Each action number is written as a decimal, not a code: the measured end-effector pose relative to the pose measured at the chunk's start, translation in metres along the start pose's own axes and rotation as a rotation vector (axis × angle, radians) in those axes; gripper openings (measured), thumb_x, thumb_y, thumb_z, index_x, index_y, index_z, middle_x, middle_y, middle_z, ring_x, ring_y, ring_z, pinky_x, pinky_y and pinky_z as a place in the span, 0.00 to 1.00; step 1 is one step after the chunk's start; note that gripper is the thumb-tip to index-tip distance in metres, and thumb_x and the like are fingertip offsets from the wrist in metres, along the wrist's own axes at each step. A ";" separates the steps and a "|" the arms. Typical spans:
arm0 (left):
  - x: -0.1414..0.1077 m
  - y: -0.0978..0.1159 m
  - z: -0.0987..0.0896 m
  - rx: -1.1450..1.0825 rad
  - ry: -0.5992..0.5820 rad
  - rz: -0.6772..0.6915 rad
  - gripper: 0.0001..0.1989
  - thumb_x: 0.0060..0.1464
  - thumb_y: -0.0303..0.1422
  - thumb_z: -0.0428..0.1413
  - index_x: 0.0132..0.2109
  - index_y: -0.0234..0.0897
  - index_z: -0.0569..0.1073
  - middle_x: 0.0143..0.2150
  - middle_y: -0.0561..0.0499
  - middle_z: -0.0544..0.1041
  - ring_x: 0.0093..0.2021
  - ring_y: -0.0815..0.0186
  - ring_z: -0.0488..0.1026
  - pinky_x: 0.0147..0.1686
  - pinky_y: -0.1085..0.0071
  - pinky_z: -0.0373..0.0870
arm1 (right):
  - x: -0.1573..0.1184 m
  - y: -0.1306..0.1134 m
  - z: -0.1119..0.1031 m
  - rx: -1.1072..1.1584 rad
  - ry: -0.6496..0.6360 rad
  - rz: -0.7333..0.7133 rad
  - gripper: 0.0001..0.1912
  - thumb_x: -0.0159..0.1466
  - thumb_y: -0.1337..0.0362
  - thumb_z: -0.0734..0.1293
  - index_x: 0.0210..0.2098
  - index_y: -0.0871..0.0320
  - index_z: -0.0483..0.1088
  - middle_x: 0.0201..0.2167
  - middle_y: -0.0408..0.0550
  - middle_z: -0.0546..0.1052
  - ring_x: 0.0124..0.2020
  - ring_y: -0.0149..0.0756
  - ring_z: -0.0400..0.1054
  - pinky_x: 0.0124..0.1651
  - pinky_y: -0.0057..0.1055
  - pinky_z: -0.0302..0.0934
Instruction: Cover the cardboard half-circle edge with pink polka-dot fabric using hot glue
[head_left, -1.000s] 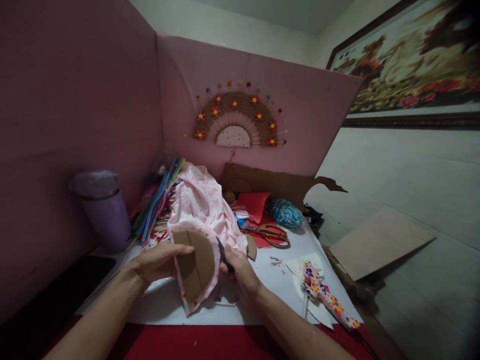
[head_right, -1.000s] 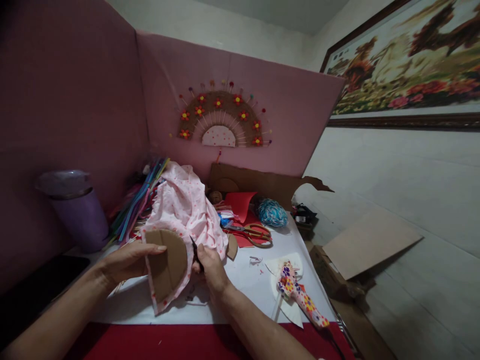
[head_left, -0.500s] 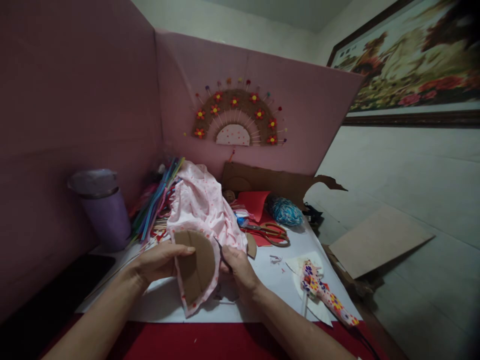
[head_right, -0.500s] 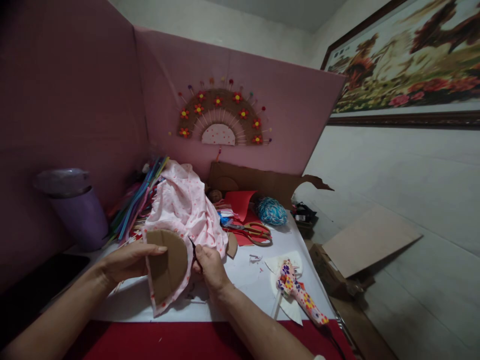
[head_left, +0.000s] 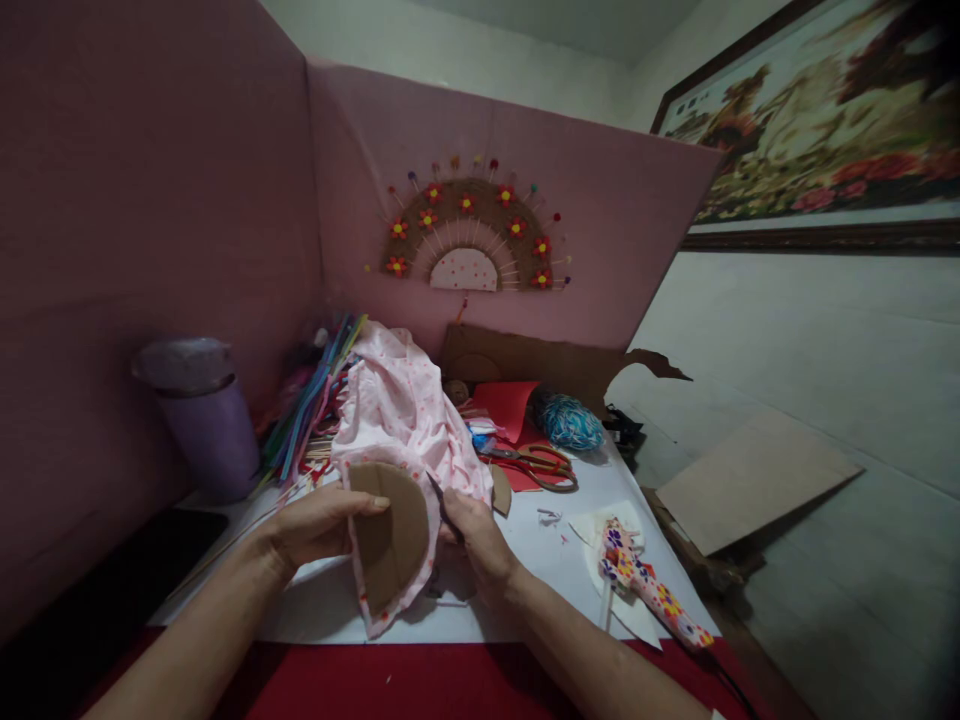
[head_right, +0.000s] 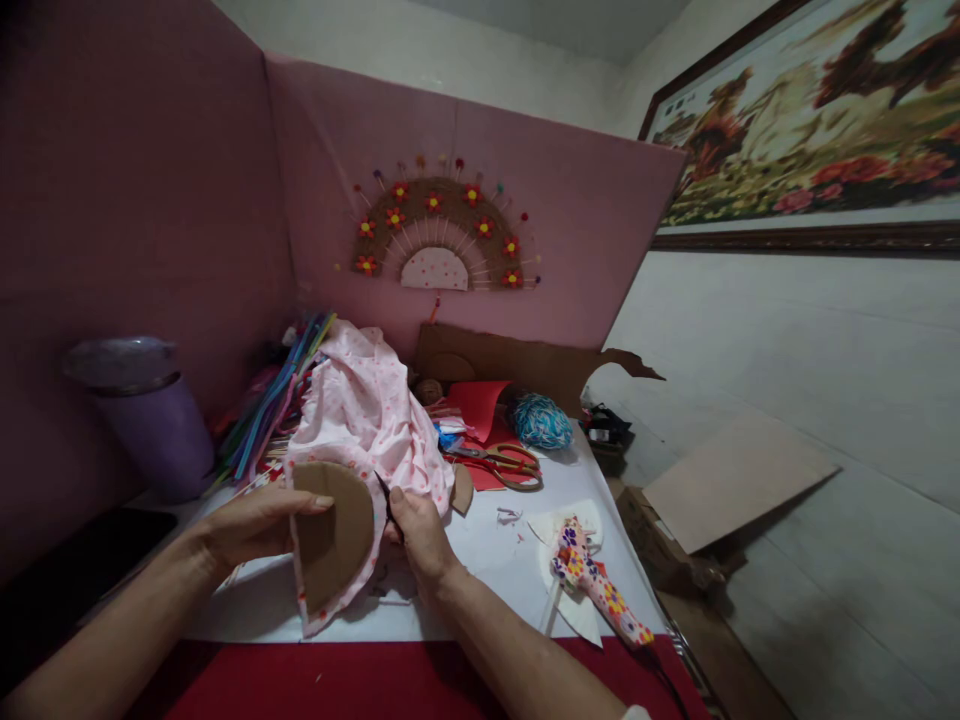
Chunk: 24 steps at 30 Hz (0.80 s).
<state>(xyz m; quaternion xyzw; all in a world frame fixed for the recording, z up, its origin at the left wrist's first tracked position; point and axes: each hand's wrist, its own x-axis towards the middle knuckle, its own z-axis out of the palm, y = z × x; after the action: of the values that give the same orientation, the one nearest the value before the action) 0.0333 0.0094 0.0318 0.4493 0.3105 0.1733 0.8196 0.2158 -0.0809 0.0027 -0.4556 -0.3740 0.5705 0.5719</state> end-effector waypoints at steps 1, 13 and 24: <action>0.000 0.000 0.000 0.001 0.000 -0.001 0.15 0.37 0.30 0.67 0.36 0.31 0.78 0.31 0.45 0.81 0.34 0.60 0.76 0.38 0.68 0.69 | 0.001 0.001 0.000 -0.005 0.008 -0.009 0.29 0.51 0.38 0.67 0.19 0.57 0.57 0.11 0.32 0.55 0.12 0.19 0.42 0.16 0.23 0.34; 0.004 -0.002 -0.007 0.044 -0.034 -0.014 0.14 0.39 0.31 0.65 0.37 0.31 0.78 0.33 0.44 0.81 0.36 0.58 0.76 0.40 0.66 0.69 | -0.002 -0.005 -0.001 -0.056 -0.031 0.029 0.30 0.52 0.36 0.64 0.19 0.57 0.57 0.11 0.33 0.56 0.11 0.20 0.42 0.16 0.23 0.31; 0.001 -0.002 -0.004 0.042 -0.039 -0.022 0.13 0.38 0.30 0.66 0.35 0.31 0.79 0.33 0.44 0.81 0.36 0.58 0.77 0.39 0.67 0.70 | 0.002 0.000 -0.005 -0.077 0.003 -0.025 0.29 0.51 0.37 0.66 0.21 0.57 0.56 0.12 0.32 0.55 0.13 0.21 0.42 0.17 0.24 0.33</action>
<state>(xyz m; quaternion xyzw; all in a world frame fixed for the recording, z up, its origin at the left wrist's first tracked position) 0.0315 0.0114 0.0279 0.4662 0.3031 0.1490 0.8177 0.2205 -0.0795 0.0014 -0.4733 -0.4004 0.5479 0.5617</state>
